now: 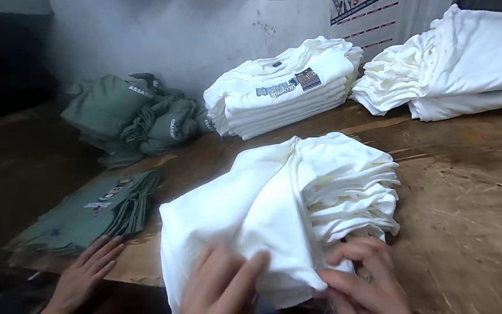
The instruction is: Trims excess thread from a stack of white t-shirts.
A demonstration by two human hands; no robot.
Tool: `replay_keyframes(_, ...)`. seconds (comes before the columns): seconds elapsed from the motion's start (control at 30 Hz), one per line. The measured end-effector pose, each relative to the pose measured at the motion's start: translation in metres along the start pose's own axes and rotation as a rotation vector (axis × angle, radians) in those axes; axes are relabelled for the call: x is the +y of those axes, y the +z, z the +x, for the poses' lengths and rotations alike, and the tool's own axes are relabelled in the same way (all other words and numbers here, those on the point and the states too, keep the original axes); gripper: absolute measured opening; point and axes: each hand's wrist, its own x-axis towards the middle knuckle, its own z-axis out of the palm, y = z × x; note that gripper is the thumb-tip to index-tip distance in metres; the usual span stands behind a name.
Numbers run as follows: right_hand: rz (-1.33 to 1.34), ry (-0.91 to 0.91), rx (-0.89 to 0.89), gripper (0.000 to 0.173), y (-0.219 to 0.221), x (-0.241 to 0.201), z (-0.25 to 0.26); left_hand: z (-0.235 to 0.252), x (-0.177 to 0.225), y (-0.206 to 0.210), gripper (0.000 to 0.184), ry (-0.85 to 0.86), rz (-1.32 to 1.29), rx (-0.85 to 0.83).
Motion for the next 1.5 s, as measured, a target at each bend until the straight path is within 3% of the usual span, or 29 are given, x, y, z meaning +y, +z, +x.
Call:
replay_keyframes(0.1,0.116,0.004,0.016,0.012,-0.007,0.006,-0.003,-0.011,-0.003,-0.021,0.013,0.050,-0.082,-0.069)
replay_keyframes(0.23,0.150,0.115,0.054,0.010,-0.010,0.007,-0.010,-0.004,0.002,-0.032,0.017,-0.038,-0.065,-0.432)
replay_keyframes(0.3,0.164,0.124,0.077,0.009,-0.009,0.004,-0.009,-0.001,0.014,-0.032,0.029,-0.086,-0.165,-0.396)
replay_keyframes(0.4,0.179,0.118,0.083,0.009,-0.009,-0.001,-0.009,0.003,0.043,-0.016,0.022,-0.050,-0.074,-0.187)
replay_keyframes(0.57,0.174,0.034,0.042,0.011,-0.012,-0.002,-0.010,0.007,0.050,0.009,0.014,0.005,0.078,-0.102)
replay_keyframes(0.7,0.018,0.104,-0.071,0.016,-0.015,0.002,-0.009,0.005,0.046,0.010,0.025,-0.064,0.041,-0.194)
replay_keyframes(0.77,-0.055,0.076,-0.104,0.013,-0.008,0.002,-0.010,0.004,0.035,0.009,0.013,-0.060,-0.002,-0.209)
replay_keyframes(0.83,-0.014,0.122,-0.034,0.006,-0.006,0.001,-0.011,0.006,0.019,-0.010,0.012,-0.152,-0.102,-0.103)
replay_keyframes(0.87,0.001,0.169,-0.012,0.004,-0.009,0.001,-0.012,0.008,0.010,-0.022,0.014,-0.221,-0.089,0.055)
replay_keyframes(0.93,0.041,0.225,-0.033,0.019,-0.018,0.002,-0.012,0.019,-0.002,-0.038,0.017,-0.359,0.021,0.395)
replay_keyframes(0.97,0.055,0.234,-0.074,0.027,-0.021,0.001,-0.011,0.024,-0.003,-0.041,0.020,-0.384,0.063,0.451)
replay_keyframes(1.03,0.044,0.249,-0.139,0.034,-0.020,-0.005,-0.007,0.017,0.012,-0.039,0.030,-0.340,0.011,0.263)
replay_keyframes(1.1,0.017,0.276,-0.117,0.025,-0.010,-0.011,-0.005,0.009,0.039,-0.022,0.038,-0.278,-0.047,0.009)
replay_keyframes(1.13,-0.004,0.277,-0.074,0.019,-0.005,-0.011,-0.005,0.006,0.050,-0.011,0.033,-0.237,-0.034,-0.047)
replay_keyframes(1.27,-0.019,0.244,0.068,0.016,-0.005,-0.009,-0.009,-0.001,0.066,0.019,0.018,-0.102,0.155,-0.013)
replay_keyframes(1.4,-0.044,0.130,0.068,0.016,-0.006,-0.010,-0.012,0.003,0.065,0.034,0.010,-0.046,0.195,0.021)
replay_keyframes(1.5,-0.068,0.137,0.052,0.017,-0.011,-0.009,-0.014,0.001,0.061,0.034,0.012,-0.097,0.143,-0.005)
